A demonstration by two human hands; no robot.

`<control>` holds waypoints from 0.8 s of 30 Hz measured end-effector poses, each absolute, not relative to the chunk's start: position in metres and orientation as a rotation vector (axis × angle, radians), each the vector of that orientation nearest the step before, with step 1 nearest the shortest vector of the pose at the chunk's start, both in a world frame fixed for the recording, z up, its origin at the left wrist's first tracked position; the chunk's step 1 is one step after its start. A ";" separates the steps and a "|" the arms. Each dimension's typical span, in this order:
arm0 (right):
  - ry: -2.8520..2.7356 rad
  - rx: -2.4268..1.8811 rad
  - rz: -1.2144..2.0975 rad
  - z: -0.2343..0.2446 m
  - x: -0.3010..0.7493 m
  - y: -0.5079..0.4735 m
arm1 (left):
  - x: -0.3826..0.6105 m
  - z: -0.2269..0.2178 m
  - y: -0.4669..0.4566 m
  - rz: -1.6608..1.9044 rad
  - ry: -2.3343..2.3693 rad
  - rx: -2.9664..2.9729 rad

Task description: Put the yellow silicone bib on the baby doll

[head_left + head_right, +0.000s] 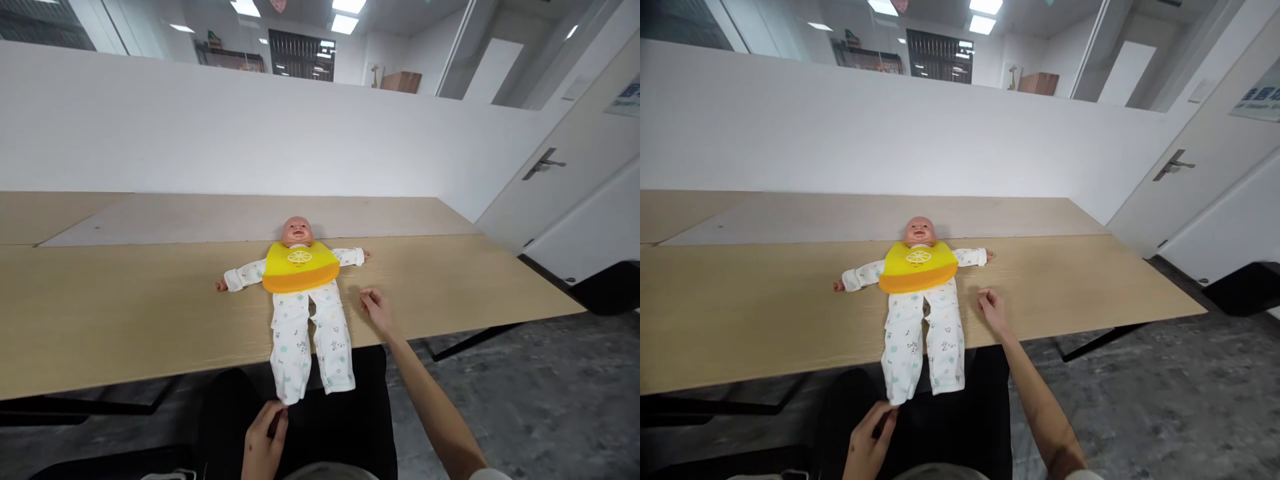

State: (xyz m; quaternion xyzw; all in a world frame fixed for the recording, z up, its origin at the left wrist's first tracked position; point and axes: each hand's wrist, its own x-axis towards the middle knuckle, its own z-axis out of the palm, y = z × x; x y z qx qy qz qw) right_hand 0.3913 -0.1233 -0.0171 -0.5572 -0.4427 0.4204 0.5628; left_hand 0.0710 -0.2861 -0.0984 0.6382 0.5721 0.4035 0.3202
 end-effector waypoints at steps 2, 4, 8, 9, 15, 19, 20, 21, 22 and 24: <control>-1.109 -1.317 0.964 -0.019 0.391 -0.126 | 0.065 -0.139 -0.297 0.937 1.601 1.633; -1.155 -1.332 0.935 -0.020 0.390 -0.126 | 0.055 -0.173 -0.305 0.753 1.761 1.646; -1.199 -1.392 0.907 -0.017 0.390 -0.126 | 0.040 -0.202 -0.315 0.236 2.268 1.750; -1.201 -1.411 0.891 -0.016 0.390 -0.128 | 0.039 -0.203 -0.315 0.128 2.369 1.745; -1.012 -1.574 0.326 -0.038 0.398 -0.197 | 0.046 -0.199 -0.313 -0.140 2.541 1.511; -0.792 -1.957 0.061 -0.099 0.402 -0.277 | 0.045 -0.202 -0.314 -0.006 2.586 1.402; -0.812 -2.087 0.159 -0.118 0.398 -0.292 | 0.043 -0.203 -0.313 0.042 2.602 1.367; -0.858 -2.195 0.313 -0.137 0.391 -0.303 | 0.042 -0.205 -0.313 0.081 2.607 1.335; -0.921 -2.267 0.435 -0.153 0.382 -0.310 | 0.041 -0.206 -0.312 0.109 2.600 1.309; -1.056 -2.472 0.564 -0.176 0.362 -0.311 | 0.038 -0.208 -0.312 0.145 2.565 1.274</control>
